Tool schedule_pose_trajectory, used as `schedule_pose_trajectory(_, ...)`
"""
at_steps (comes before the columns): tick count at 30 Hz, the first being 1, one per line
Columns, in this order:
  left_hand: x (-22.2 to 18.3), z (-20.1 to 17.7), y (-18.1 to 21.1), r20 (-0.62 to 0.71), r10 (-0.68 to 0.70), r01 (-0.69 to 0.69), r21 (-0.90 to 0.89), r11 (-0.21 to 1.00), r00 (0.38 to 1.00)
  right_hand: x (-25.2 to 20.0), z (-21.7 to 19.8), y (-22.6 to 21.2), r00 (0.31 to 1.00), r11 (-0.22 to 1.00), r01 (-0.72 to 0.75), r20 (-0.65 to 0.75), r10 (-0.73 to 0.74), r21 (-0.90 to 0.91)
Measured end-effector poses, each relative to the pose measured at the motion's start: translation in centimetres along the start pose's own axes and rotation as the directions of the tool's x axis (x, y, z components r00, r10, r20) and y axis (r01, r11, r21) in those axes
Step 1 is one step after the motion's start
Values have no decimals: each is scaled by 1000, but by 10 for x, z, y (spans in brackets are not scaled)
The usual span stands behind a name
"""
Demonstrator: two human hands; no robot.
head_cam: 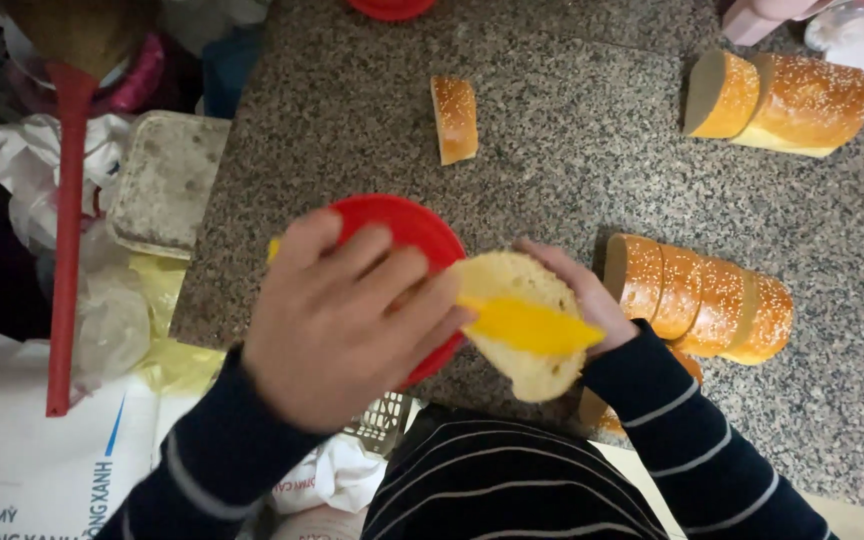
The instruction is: Spreading a liquid mixture onto bread slices using a spatula in a bakery production area.
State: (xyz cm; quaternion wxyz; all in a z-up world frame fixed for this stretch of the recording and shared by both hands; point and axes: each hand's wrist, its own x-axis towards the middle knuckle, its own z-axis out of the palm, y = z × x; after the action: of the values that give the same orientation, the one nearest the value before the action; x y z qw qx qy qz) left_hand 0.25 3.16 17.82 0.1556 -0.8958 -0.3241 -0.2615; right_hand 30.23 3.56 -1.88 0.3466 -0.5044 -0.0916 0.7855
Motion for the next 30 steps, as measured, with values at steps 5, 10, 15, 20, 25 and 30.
schedule_pose_trajectory(5, 23, 5, -9, -65, 67, -53, 205, 977, 996, 12, -42, 9, 986, 975, 164, 64, -156, -149)
schedule_pose_trajectory(10, 19, 17, 15, 63, 96, -91, -66, 994, 993, 25, -88, 23, 770, 798, 546, 530, -356, -256)
schedule_pose_trajectory(15, 18, 10, 5, -53, 21, -16, 101, 995, 998, 9, -57, 14, 958, 945, 269, 154, -242, -187)
schedule_pose_trajectory(20, 12, 9, 16, 77, 42, -38, -51, 998, 996, 7, -64, 4, 966, 878, 255, 142, -215, -406)
schedule_pose_trajectory(25, 5, 5, 14, 13, -297, 297, -34, 954, 955, -36, -6, -16, 993, 968, 103, -31, -113, -227)
schedule_pose_trajectory(30, -35, 9, 24, 582, -475, 665, -156, 731, 659, -55, 26, -32, 990, 998, 45, -131, -51, -43)
